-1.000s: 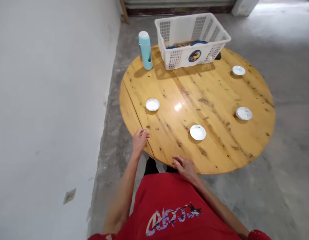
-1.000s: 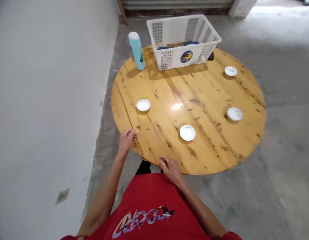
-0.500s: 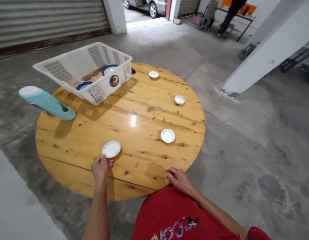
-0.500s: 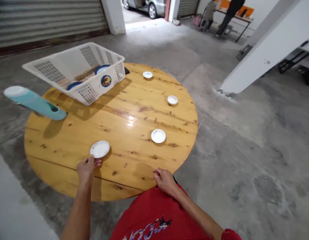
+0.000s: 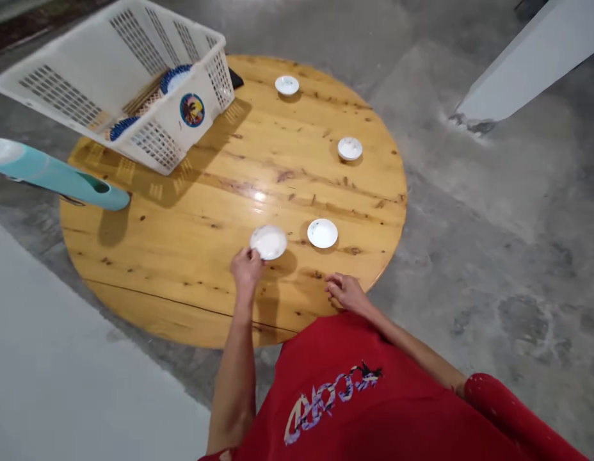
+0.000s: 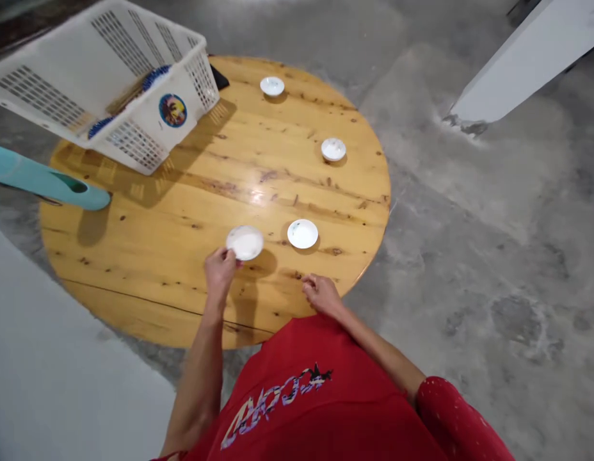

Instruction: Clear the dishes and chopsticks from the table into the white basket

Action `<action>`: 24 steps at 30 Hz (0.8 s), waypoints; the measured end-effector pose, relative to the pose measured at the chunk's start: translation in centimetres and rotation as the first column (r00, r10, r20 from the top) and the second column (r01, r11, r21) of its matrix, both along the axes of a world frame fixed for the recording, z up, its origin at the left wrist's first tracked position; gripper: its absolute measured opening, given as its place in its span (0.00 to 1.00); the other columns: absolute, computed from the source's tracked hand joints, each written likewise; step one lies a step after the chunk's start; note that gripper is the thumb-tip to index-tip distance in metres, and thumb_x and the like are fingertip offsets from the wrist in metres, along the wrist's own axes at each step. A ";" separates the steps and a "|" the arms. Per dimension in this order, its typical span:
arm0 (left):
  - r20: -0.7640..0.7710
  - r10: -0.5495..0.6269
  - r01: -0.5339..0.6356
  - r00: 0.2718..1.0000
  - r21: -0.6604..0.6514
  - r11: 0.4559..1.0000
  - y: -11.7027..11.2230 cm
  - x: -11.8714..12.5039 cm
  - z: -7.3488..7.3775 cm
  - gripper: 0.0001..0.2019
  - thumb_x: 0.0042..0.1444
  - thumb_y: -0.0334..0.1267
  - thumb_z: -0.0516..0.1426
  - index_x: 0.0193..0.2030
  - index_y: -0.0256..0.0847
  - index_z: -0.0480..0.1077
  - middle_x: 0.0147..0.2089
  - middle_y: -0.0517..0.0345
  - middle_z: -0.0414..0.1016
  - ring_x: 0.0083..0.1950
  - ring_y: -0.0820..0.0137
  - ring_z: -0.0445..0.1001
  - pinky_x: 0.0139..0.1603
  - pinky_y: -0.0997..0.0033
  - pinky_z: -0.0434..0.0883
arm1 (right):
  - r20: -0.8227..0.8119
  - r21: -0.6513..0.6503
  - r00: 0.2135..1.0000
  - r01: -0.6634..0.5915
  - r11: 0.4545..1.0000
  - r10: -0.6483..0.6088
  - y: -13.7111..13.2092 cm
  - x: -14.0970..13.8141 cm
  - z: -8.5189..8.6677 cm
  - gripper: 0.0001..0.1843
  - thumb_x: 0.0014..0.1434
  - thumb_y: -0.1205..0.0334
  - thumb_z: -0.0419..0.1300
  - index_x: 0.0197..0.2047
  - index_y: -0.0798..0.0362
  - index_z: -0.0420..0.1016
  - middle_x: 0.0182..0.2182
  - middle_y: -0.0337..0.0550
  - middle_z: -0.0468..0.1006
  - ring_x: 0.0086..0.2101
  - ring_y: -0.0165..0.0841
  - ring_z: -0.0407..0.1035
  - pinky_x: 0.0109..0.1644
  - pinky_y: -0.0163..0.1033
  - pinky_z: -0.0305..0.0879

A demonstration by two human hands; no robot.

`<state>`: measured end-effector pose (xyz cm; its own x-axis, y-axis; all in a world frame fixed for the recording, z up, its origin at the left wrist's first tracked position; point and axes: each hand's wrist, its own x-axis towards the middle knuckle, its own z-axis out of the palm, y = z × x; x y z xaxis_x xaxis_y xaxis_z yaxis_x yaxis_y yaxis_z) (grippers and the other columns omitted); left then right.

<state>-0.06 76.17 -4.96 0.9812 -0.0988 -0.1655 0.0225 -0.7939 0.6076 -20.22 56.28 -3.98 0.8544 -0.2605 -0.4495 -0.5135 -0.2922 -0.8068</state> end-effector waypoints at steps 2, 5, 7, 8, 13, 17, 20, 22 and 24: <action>-0.056 -0.072 0.070 0.996 -0.037 0.997 -4.5 -0.3 0.5 0.13 0.55 0.41 0.47 0.29 0.40 0.70 0.25 0.56 0.77 0.31 0.68 0.76 0.34 0.73 0.68 | -0.020 0.045 1.000 0.023 0.999 -0.023 -0.8 -0.1 -0.2 0.15 0.57 0.62 0.51 0.43 0.56 0.73 0.30 0.42 0.78 0.26 0.29 0.72 0.30 0.31 0.67; -0.107 -0.170 0.166 0.980 -0.038 0.985 -9.4 -0.4 0.8 0.12 0.56 0.40 0.48 0.29 0.41 0.70 0.23 0.58 0.76 0.30 0.69 0.76 0.35 0.74 0.66 | -0.041 0.089 0.997 0.064 0.994 -0.060 -1.9 -0.5 -0.5 0.15 0.56 0.60 0.51 0.44 0.56 0.72 0.31 0.42 0.78 0.27 0.30 0.73 0.28 0.31 0.67; -0.117 -0.229 0.231 0.966 0.002 0.973 -11.4 -0.5 0.8 0.12 0.57 0.40 0.48 0.30 0.41 0.70 0.23 0.58 0.76 0.31 0.69 0.76 0.36 0.73 0.65 | -0.045 0.088 0.994 0.102 0.991 -0.098 -2.7 -0.9 -0.7 0.16 0.56 0.59 0.51 0.44 0.57 0.72 0.31 0.43 0.78 0.27 0.31 0.74 0.29 0.31 0.67; -0.126 -0.257 0.263 0.958 0.031 0.964 -12.1 -0.5 0.8 0.13 0.57 0.40 0.48 0.30 0.41 0.71 0.24 0.57 0.77 0.32 0.68 0.76 0.36 0.73 0.65 | -0.042 0.082 0.992 0.121 0.989 -0.118 -3.1 -1.1 -0.9 0.17 0.56 0.59 0.51 0.44 0.57 0.72 0.30 0.44 0.78 0.28 0.31 0.74 0.29 0.32 0.68; -0.156 -0.325 0.347 0.933 0.140 0.927 -13.6 -0.3 0.9 0.13 0.58 0.38 0.48 0.31 0.40 0.72 0.27 0.54 0.78 0.34 0.67 0.75 0.36 0.72 0.63 | -0.015 0.060 0.978 0.209 0.976 -0.209 -4.5 -1.7 -1.6 0.18 0.56 0.56 0.49 0.42 0.57 0.73 0.30 0.45 0.79 0.27 0.33 0.75 0.32 0.35 0.70; -0.137 -0.327 0.348 0.935 0.173 0.922 -14.0 -0.3 1.0 0.12 0.58 0.38 0.49 0.31 0.40 0.72 0.28 0.52 0.78 0.36 0.65 0.75 0.37 0.71 0.62 | -0.007 0.098 0.971 0.237 0.966 -0.238 -4.9 -1.7 -2.1 0.19 0.55 0.54 0.49 0.42 0.57 0.72 0.30 0.45 0.79 0.26 0.33 0.74 0.30 0.36 0.69; -0.127 -0.328 0.347 0.936 0.193 0.918 -14.1 -0.3 0.9 0.12 0.58 0.38 0.49 0.31 0.39 0.72 0.30 0.50 0.78 0.39 0.63 0.75 0.39 0.70 0.62 | 0.003 0.119 0.974 0.225 0.967 -0.227 -4.9 -1.8 -2.2 0.19 0.54 0.55 0.49 0.42 0.57 0.71 0.29 0.44 0.78 0.26 0.33 0.74 0.31 0.37 0.69; -0.130 -0.327 0.347 0.936 0.197 0.917 -14.1 -0.3 0.7 0.13 0.58 0.39 0.49 0.31 0.39 0.72 0.30 0.50 0.78 0.39 0.63 0.75 0.40 0.69 0.63 | 0.005 0.129 0.973 0.227 0.965 -0.229 -4.7 -1.8 -2.2 0.19 0.54 0.55 0.49 0.42 0.57 0.71 0.30 0.44 0.78 0.26 0.33 0.74 0.31 0.37 0.69; -0.137 -0.322 0.344 0.937 0.192 0.919 -14.0 -0.3 0.5 0.13 0.59 0.39 0.49 0.32 0.39 0.72 0.30 0.50 0.78 0.39 0.63 0.76 0.40 0.69 0.63 | 0.004 0.131 0.971 0.236 0.963 -0.239 -4.6 -1.9 -2.2 0.18 0.54 0.55 0.49 0.42 0.57 0.71 0.30 0.43 0.77 0.26 0.33 0.74 0.30 0.36 0.68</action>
